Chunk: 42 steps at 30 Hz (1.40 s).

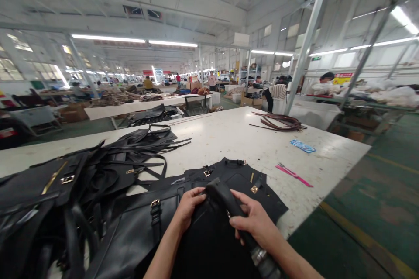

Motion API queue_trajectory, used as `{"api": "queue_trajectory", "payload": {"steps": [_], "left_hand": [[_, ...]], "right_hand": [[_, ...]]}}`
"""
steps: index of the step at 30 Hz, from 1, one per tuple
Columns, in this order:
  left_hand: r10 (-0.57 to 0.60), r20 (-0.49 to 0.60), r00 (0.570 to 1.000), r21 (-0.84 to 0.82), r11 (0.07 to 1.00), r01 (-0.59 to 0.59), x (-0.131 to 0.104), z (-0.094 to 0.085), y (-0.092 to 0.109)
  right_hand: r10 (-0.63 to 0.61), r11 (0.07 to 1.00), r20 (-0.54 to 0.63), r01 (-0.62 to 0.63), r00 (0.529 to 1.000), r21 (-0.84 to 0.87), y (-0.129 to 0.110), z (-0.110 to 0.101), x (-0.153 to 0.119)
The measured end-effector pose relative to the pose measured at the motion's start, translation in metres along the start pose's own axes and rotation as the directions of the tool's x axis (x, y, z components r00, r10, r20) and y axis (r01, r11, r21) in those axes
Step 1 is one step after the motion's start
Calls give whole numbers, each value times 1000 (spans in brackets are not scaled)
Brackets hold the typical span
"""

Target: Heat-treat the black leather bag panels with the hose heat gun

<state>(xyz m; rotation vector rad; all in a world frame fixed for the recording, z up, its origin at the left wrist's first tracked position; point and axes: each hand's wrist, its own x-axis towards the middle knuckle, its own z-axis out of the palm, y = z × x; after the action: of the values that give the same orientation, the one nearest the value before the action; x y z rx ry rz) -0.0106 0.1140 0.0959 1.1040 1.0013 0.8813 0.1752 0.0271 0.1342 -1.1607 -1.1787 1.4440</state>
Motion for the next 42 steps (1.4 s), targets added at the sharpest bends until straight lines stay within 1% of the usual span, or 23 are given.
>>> {"api": "queue_trajectory", "payload": {"steps": [2,4,5,7,8,9,10,12,13,14,15,17,19,21,22,24,26,28,31,34,37,40,42], "left_hand": [[-24,23,999,102,995,22,-4,3,8],[-44,35,998,187,982,37,-9,2,28],[-38,34,999,229,973,30,-13,-1,44],[52,2,999,380,924,-49,-23,-7,87],[168,-15,986,547,827,-133,-30,-10,113],[321,-30,947,725,659,-200,-38,-11,140],[475,-29,879,856,466,-224,-47,-11,167],[691,47,721,984,92,-153,-65,-3,209],[744,102,661,994,-53,-93,-73,4,221],[763,155,627,985,-168,-39,-80,13,226],[755,203,623,967,-253,-8,-84,22,221],[684,275,676,937,-347,-29,-86,39,188],[580,327,746,925,-356,-129,-81,48,128],[514,354,782,925,-317,-211,-76,48,57],[511,341,789,932,-290,-215,-74,45,23],[578,300,759,950,-253,-183,-76,36,-36],[655,245,715,969,-190,-159,-83,26,-73],[719,205,665,978,-117,-174,-90,19,-92],[793,156,589,976,-31,-216,-95,16,-99],[828,87,554,975,44,-218,-96,16,-101],[827,51,560,965,104,-241,-97,17,-104],[796,16,605,943,189,-273,-99,17,-104],[776,-26,630,929,251,-271,-100,18,-103]], "right_hand": [[-55,998,-91,54,994,-9,-4,-7,-2],[-86,996,-142,86,986,-1,-12,-19,-7],[-96,995,-154,99,983,14,-16,-27,-12],[-112,991,-177,124,978,55,-25,-44,-25],[-120,988,-194,136,974,72,-29,-52,-33],[-127,986,-214,147,969,83,-34,-60,-40],[-133,984,-239,157,962,85,-37,-67,-47],[-139,982,-297,170,945,80,-43,-78,-59],[-142,981,-324,176,935,78,-46,-81,-63],[-142,981,-348,179,927,76,-47,-83,-68],[-139,981,-366,178,920,76,-48,-85,-72],[-124,985,-383,161,915,66,-47,-85,-81],[-101,991,-380,126,920,42,-40,-85,-89],[-73,996,-356,86,932,20,-28,-87,-97],[-56,998,-330,64,942,12,-21,-89,-101],[-18,1000,-269,16,963,-10,-4,-93,-106],[13,999,-218,-24,976,-47,11,-95,-109],[35,996,-160,-47,987,-71,20,-92,-110],[61,997,-20,-62,998,-54,23,-80,-107],[78,997,113,-76,991,-22,21,-63,-98],[131,989,177,-116,975,-93,22,-48,-84],[234,964,194,-201,953,-174,25,-35,-69],[253,960,194,-221,948,-173,25,-27,-63]]}}
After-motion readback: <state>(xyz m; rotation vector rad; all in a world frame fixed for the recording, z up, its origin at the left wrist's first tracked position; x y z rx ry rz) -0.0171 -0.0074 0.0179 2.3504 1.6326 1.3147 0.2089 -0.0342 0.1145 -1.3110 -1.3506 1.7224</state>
